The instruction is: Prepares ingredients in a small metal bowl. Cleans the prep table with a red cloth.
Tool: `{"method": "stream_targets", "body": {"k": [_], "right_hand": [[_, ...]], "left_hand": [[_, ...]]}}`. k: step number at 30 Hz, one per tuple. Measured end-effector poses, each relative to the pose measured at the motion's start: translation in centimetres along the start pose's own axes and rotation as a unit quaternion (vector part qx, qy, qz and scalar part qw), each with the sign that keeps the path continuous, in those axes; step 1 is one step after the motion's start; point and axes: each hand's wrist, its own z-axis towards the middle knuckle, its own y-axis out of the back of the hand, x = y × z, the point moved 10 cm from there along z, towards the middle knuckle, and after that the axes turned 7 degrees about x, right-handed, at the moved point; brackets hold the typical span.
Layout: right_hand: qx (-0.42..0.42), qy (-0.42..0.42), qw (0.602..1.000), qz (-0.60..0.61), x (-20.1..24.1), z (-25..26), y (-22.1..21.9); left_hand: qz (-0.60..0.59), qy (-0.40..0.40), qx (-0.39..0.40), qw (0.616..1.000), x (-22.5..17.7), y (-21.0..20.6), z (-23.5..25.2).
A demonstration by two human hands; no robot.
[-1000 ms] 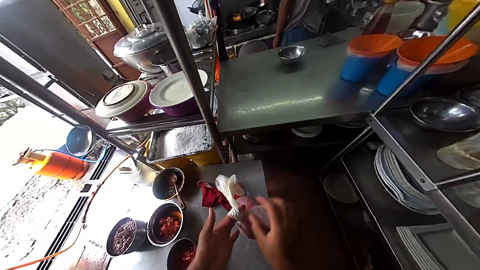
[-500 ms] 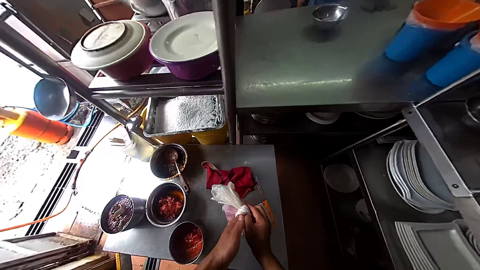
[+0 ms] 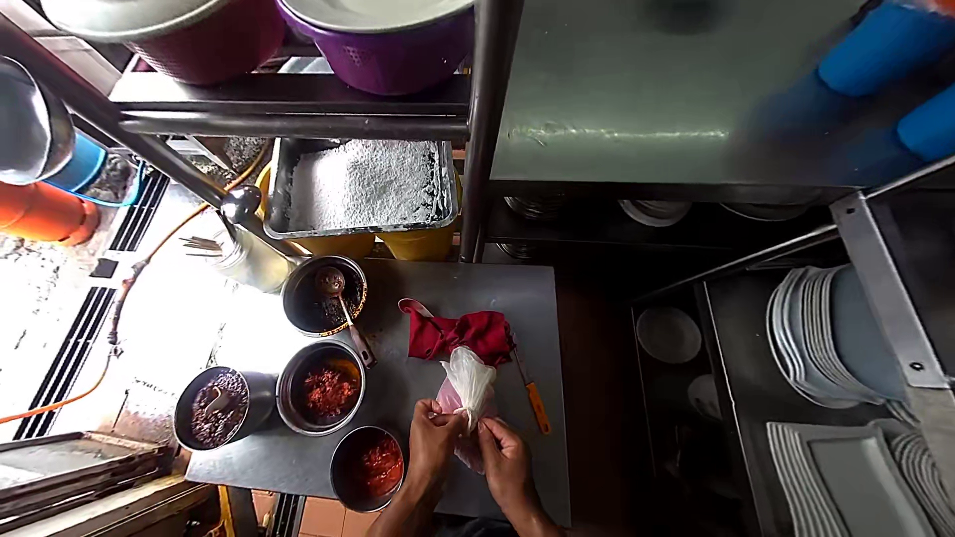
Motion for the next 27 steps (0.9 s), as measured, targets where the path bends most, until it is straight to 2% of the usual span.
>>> {"method": "stream_targets", "body": {"k": [2,4,5,7,9,10,11,13,14,16,19,21,23,27], "right_hand": [[0.016,0.029,0.999,-0.018,0.5,-0.3,-0.3],[0.064,0.028,0.998,-0.003,0.9,-0.1,-0.4],[0.100,-0.010,0.995,0.015,0.8,0.0,-0.5],[0.163,-0.133,0.978,-0.005,0.0,0.5,-0.6],[0.210,-0.240,0.945,-0.071,-0.9,0.9,-0.4],[0.221,-0.266,0.934,-0.091,-1.3,1.0,-0.2],[0.216,-0.275,0.931,-0.104,-1.4,1.2,0.0],[0.180,-0.257,0.938,-0.148,-0.9,1.1,0.8],[0.164,-0.227,0.942,-0.185,-0.3,1.1,1.0],[0.125,-0.122,0.950,-0.259,1.5,1.2,0.6],[0.050,0.035,0.949,-0.310,3.5,0.7,0.2],[0.017,0.094,0.945,-0.312,4.1,0.2,0.2],[0.013,0.108,0.946,-0.305,4.4,0.1,0.4],[0.034,0.109,0.958,-0.261,4.3,0.3,0.6]], "left_hand": [[0.043,0.000,0.030,0.999,-0.4,0.0,0.1],[0.145,-0.004,0.067,0.987,-1.4,-0.4,-0.2],[0.227,-0.024,0.067,0.971,-2.0,-0.6,-0.7],[0.367,-0.116,0.036,0.922,-3.1,-1.6,-2.1],[0.424,-0.223,-0.016,0.878,-3.3,-2.6,-3.3],[0.424,-0.247,-0.033,0.871,-3.1,-2.8,-3.6],[0.404,-0.245,-0.038,0.881,-2.9,-3.0,-3.4],[0.295,-0.142,-0.021,0.945,-1.2,-2.7,-2.3],[0.212,-0.071,-0.021,0.974,-0.1,-2.4,-1.7],[0.076,0.012,-0.039,0.996,1.3,-1.8,-1.1],[-0.068,0.077,-0.066,0.993,2.6,-1.4,-1.4],[-0.164,0.128,-0.055,0.977,3.9,-1.7,-1.5],[-0.213,0.163,-0.020,0.963,4.5,-2.0,-1.4],[-0.218,0.179,0.038,0.959,4.0,-1.9,-1.4]]}}
